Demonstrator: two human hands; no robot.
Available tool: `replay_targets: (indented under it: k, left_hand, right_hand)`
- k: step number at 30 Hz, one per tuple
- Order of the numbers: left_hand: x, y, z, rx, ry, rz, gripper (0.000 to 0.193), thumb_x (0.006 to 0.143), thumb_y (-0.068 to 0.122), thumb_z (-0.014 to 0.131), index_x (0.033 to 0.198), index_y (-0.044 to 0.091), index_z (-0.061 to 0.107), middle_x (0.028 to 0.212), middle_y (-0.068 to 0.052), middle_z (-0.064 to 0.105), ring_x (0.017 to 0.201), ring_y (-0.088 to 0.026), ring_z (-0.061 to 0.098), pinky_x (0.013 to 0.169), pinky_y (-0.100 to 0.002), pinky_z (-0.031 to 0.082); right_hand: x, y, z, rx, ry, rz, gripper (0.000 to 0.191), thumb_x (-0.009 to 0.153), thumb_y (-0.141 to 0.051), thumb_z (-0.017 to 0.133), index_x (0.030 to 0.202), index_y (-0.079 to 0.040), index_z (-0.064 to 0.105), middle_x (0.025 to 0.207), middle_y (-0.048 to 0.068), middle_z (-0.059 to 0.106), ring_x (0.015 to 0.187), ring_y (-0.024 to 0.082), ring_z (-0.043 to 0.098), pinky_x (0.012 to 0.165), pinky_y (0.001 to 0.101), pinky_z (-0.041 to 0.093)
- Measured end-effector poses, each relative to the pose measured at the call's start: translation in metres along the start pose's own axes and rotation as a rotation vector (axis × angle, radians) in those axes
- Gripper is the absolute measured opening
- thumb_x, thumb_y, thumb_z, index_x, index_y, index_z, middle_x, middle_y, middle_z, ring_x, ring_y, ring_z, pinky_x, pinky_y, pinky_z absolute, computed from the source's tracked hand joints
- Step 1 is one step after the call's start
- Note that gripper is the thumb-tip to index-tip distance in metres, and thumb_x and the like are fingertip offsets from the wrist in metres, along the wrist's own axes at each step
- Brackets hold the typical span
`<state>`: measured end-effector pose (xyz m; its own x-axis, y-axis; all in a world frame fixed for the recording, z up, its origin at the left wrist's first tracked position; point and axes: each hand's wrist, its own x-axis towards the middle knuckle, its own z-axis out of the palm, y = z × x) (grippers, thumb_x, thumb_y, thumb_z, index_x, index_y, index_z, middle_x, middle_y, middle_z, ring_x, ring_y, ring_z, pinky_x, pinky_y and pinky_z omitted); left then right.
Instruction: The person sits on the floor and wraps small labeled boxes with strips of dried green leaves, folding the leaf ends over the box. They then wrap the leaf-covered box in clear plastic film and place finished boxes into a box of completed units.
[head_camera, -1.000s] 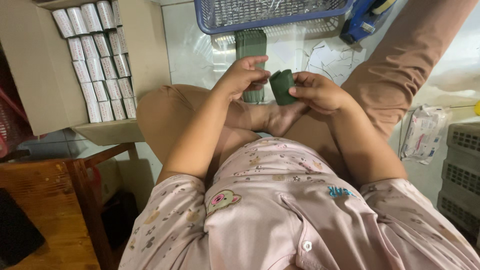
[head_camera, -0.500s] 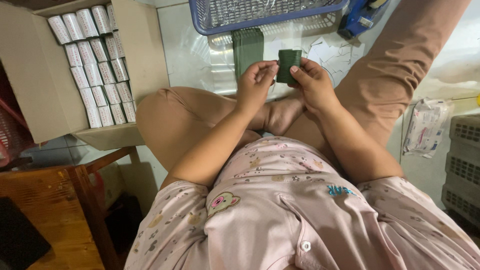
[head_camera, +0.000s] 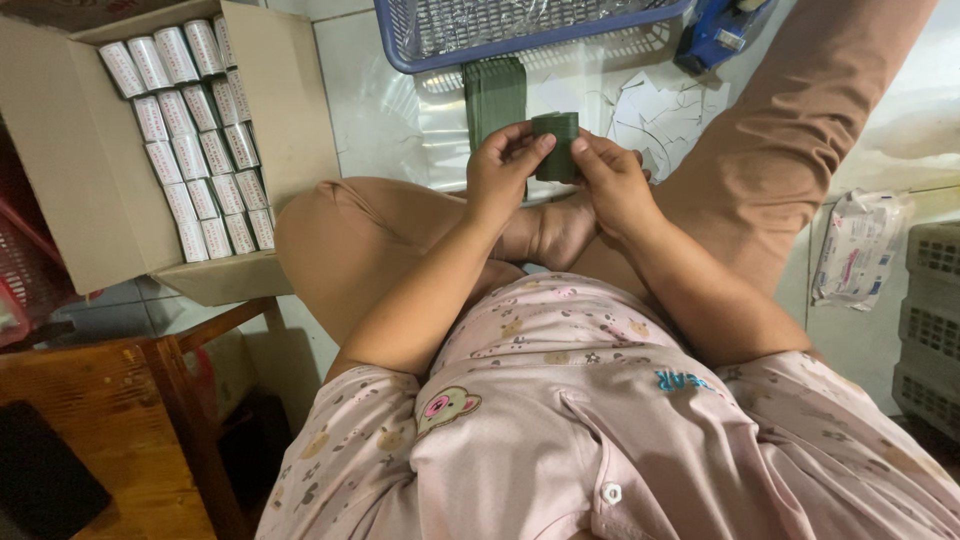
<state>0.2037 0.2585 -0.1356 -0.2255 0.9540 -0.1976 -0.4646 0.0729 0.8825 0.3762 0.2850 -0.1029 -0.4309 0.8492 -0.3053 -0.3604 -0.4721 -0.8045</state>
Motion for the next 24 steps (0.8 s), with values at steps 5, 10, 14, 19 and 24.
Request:
replay_targets:
  k: [5, 10, 14, 19, 24]
  left_hand:
    - [-0.003, 0.003, 0.003, 0.020, -0.019, -0.004, 0.040, 0.092, 0.006, 0.079, 0.126, -0.009, 0.063, 0.117, -0.014, 0.073, 0.105, -0.016, 0.071, 0.092, -0.027, 0.058]
    - [-0.009, 0.018, 0.004, -0.084, -0.043, -0.184, 0.042, 0.093, 0.004, 0.076, 0.130, -0.009, 0.063, 0.118, -0.015, 0.072, 0.106, -0.017, 0.070, 0.091, -0.029, 0.058]
    - [-0.015, 0.030, 0.000, -0.139, -0.105, -0.213, 0.048, 0.091, 0.000, 0.075, 0.137, -0.004, 0.058, 0.121, -0.013, 0.071, 0.108, -0.016, 0.070, 0.095, -0.029, 0.058]
    - [-0.024, 0.030, -0.020, -0.091, -0.115, -0.261, 0.052, 0.093, -0.003, 0.073, 0.141, -0.007, 0.054, 0.120, -0.015, 0.072, 0.108, -0.019, 0.071, 0.096, -0.032, 0.059]
    - [-0.022, 0.011, -0.039, -0.047, 0.030, -0.225, 0.077, 0.091, -0.004, 0.072, 0.155, 0.000, 0.029, 0.114, -0.015, 0.074, 0.104, -0.020, 0.072, 0.092, -0.032, 0.059]
  right_hand:
    - [-0.002, -0.004, 0.001, -0.206, -0.066, -0.095, 0.038, 0.107, -0.012, 0.060, 0.141, 0.007, 0.057, 0.129, 0.012, 0.068, 0.116, 0.014, 0.063, 0.105, 0.0286, 0.049]
    - [-0.001, -0.008, 0.003, -0.066, -0.125, -0.016, 0.038, 0.109, -0.012, 0.056, 0.142, 0.006, 0.057, 0.129, 0.011, 0.069, 0.117, 0.015, 0.064, 0.106, 0.0295, 0.050]
    - [0.005, 0.006, 0.000, 0.137, -0.135, 0.109, 0.038, 0.108, -0.012, 0.057, 0.142, 0.005, 0.056, 0.127, 0.010, 0.067, 0.113, 0.017, 0.065, 0.099, 0.0320, 0.053]
    - [0.012, 0.041, 0.004, 0.139, 0.008, 0.253, 0.039, 0.104, -0.016, 0.060, 0.138, 0.002, 0.056, 0.124, 0.011, 0.066, 0.107, 0.019, 0.065, 0.088, 0.0351, 0.052]
    - [0.031, 0.052, 0.003, -0.228, -0.041, 0.326, 0.044, 0.104, -0.036, 0.058, 0.130, -0.001, 0.064, 0.117, 0.009, 0.071, 0.104, 0.017, 0.066, 0.086, 0.0315, 0.053]
